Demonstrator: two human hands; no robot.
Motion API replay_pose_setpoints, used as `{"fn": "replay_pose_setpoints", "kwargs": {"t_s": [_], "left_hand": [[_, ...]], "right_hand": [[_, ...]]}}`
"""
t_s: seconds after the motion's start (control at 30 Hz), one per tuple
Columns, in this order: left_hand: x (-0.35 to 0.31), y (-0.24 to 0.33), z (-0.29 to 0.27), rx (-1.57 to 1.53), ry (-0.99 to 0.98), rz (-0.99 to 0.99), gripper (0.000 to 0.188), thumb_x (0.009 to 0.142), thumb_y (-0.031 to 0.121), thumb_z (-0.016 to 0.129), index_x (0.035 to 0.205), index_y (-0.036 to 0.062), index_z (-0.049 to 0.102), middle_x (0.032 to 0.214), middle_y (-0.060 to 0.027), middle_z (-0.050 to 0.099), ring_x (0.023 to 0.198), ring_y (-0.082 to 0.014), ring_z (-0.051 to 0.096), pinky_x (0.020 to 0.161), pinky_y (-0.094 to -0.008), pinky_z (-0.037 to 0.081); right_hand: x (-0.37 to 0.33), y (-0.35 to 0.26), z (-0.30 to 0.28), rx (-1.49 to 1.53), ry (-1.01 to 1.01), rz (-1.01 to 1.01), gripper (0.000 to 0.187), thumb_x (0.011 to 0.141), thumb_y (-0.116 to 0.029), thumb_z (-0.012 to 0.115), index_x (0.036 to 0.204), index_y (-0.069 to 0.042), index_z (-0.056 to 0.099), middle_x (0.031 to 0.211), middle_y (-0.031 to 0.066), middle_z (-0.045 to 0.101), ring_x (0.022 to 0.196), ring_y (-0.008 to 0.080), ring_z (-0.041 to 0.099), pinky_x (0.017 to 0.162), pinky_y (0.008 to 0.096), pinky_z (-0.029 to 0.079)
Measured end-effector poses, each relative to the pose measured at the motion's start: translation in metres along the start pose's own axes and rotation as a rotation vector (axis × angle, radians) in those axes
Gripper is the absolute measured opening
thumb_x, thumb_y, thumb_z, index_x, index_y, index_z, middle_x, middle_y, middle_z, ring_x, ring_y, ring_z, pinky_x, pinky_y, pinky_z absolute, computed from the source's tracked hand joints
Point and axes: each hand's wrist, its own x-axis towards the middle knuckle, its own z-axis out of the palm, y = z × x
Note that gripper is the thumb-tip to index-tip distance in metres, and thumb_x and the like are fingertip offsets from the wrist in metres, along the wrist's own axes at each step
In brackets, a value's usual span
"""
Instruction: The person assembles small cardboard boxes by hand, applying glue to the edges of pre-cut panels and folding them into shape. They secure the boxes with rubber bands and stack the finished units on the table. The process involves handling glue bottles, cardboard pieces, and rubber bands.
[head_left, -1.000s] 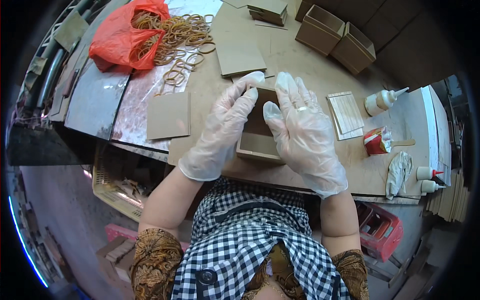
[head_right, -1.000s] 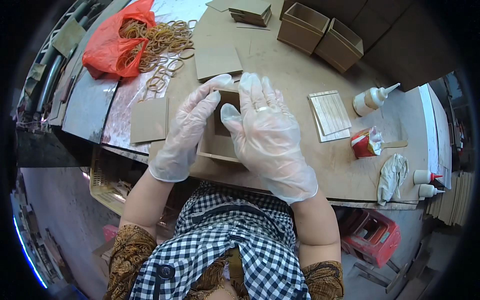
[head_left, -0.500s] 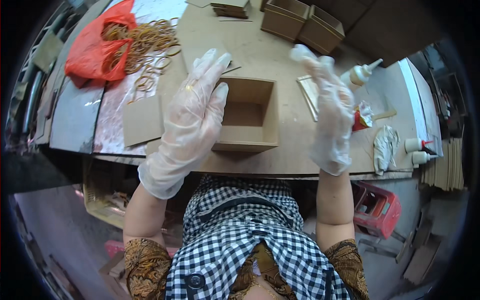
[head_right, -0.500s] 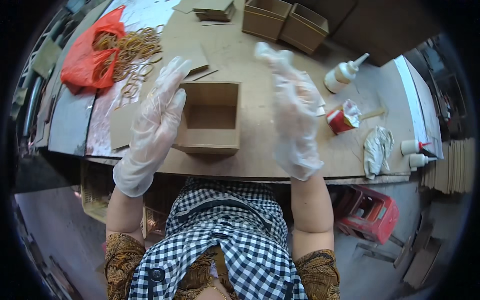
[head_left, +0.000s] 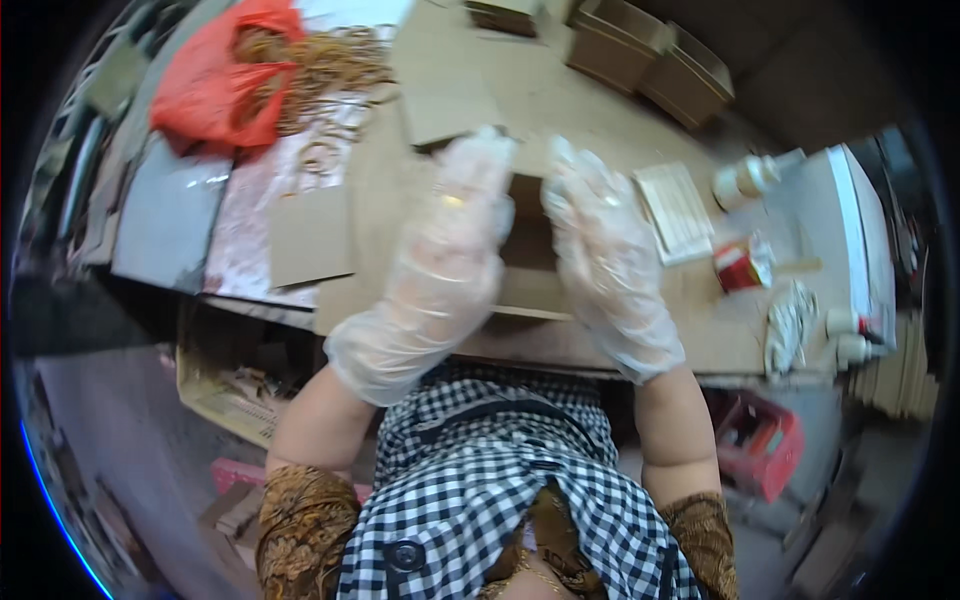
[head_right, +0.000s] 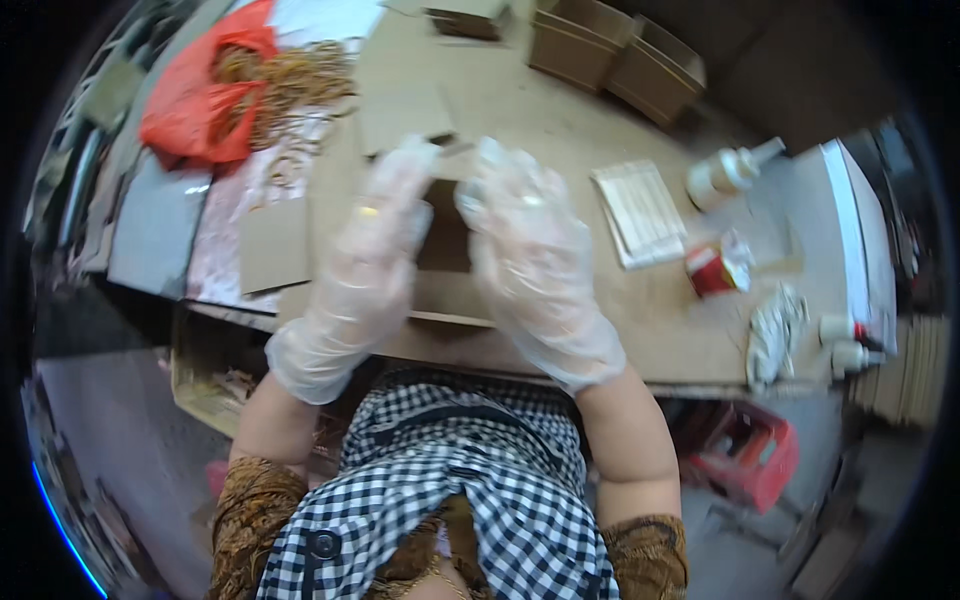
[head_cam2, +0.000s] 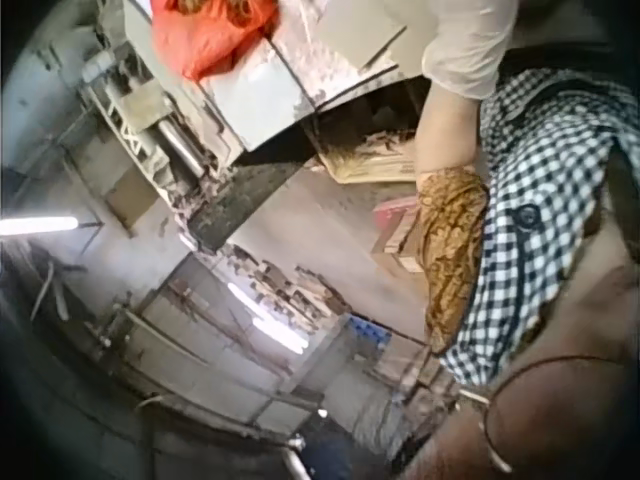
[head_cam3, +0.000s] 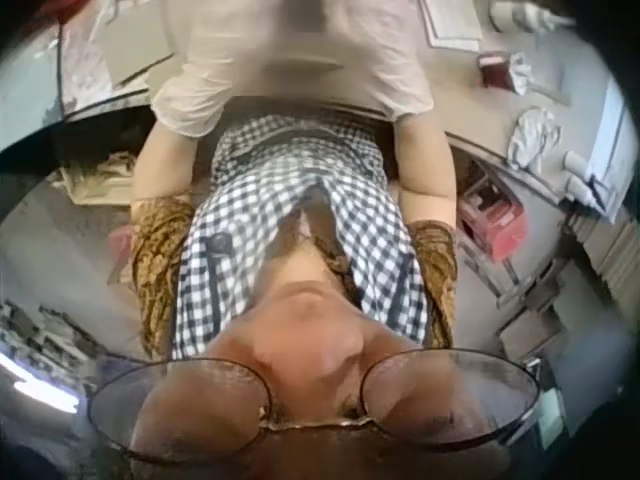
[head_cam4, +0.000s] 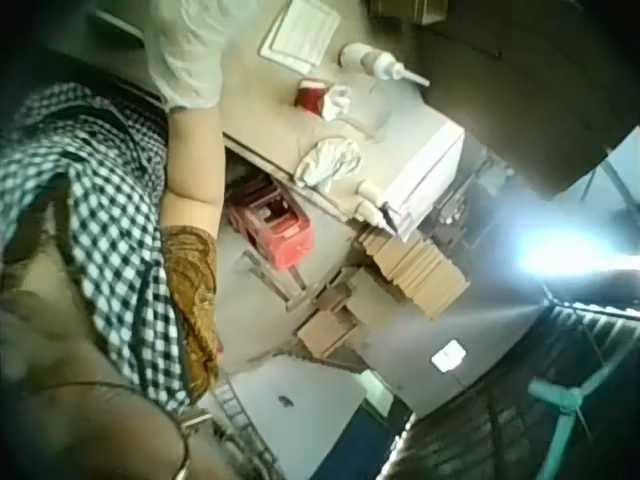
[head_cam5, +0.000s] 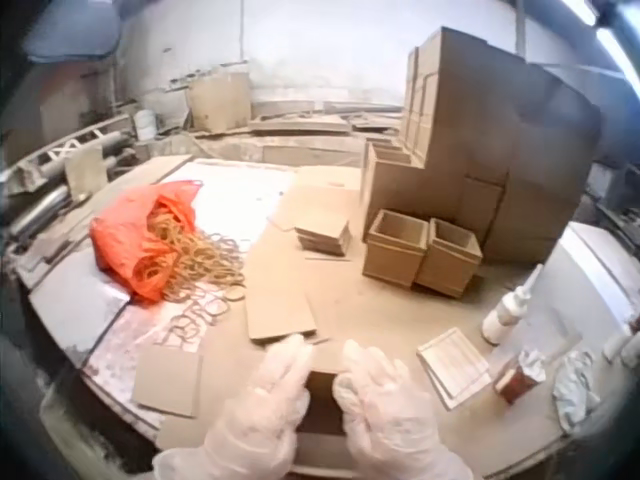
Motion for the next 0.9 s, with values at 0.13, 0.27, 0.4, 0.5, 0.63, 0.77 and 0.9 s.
{"fn": "replay_pose_setpoints", "kwargs": {"t_s": [0.13,0.27,0.4,0.5,0.63,0.77,0.9], "left_hand": [[-0.001,0.008,0.001,-0.099,0.013,-0.142,0.044,0.098,0.01,0.052,0.141,0.0007,0.049,0.144,-0.0266,0.045,0.136,-0.0404,0.042,0.112,-0.0425,0.035],[0.0,0.003,-0.009,-0.248,-0.004,-0.15,0.044,0.1,0.017,0.055,0.141,0.0021,0.049,0.146,-0.0241,0.045,0.139,-0.0362,0.04,0.114,-0.0411,0.032],[-0.008,-0.009,-0.033,-0.611,-0.027,-0.223,0.039,0.102,0.021,0.054,0.137,0.0033,0.054,0.146,-0.017,0.048,0.142,-0.0263,0.037,0.117,-0.0386,0.026],[-0.017,-0.033,-0.058,-0.899,0.107,-0.39,0.036,0.1,0.021,0.058,0.13,0.0022,0.06,0.142,-0.0137,0.053,0.135,-0.0204,0.046,0.11,-0.032,0.037],[-0.027,-0.097,-0.077,-0.512,0.337,-0.692,0.025,0.096,0.018,0.063,0.113,0.0011,0.07,0.115,-0.0094,0.07,0.112,-0.0178,0.061,0.096,-0.0301,0.047],[-0.023,-0.154,-0.085,0.11,0.2,-0.666,0.027,0.089,0.018,0.068,0.112,0.0032,0.07,0.108,-0.0081,0.068,0.099,-0.0195,0.061,0.086,-0.0333,0.049],[-0.008,-0.166,-0.08,0.442,0.054,-0.477,0.018,0.08,0.016,0.071,0.093,0.0034,0.074,0.101,-0.0129,0.067,0.097,-0.0282,0.059,0.087,-0.0384,0.047]], "right_hand": [[0.0,-0.003,-0.001,0.098,-0.011,0.054,0.033,0.1,-0.015,0.05,0.128,0.001,0.058,0.135,0.0206,0.056,0.126,0.0416,0.051,0.107,0.0465,0.039],[0.006,-0.012,-0.011,0.28,0.023,0.094,0.033,0.1,-0.016,0.052,0.129,-0.001,0.059,0.138,0.0177,0.056,0.131,0.038,0.049,0.111,0.0452,0.035],[-0.005,-0.015,-0.047,0.125,-0.023,-0.204,0.03,0.09,-0.016,0.061,0.116,-0.005,0.069,0.133,0.0098,0.062,0.124,0.033,0.054,0.109,0.0411,0.036],[-0.017,-0.021,-0.061,-0.013,-0.14,-0.259,0.032,0.076,-0.018,0.07,0.107,-0.013,0.074,0.125,0.0044,0.067,0.106,0.0268,0.06,0.095,0.038,0.043],[-0.038,-0.003,-0.053,0.098,-0.185,-0.188,0.039,0.062,-0.013,0.076,0.1,-0.017,0.074,0.116,0.0014,0.07,0.089,0.0233,0.062,0.081,0.0376,0.046],[-0.039,0.001,-0.049,0.21,-0.199,-0.203,0.039,0.058,-0.007,0.076,0.096,-0.015,0.074,0.105,0.0015,0.071,0.08,0.0237,0.061,0.071,0.0363,0.048],[-0.036,0.0,-0.049,0.229,-0.198,-0.214,0.033,0.06,-0.006,0.075,0.092,-0.014,0.073,0.1,0.0013,0.071,0.074,0.0236,0.059,0.068,0.036,0.048]]}}
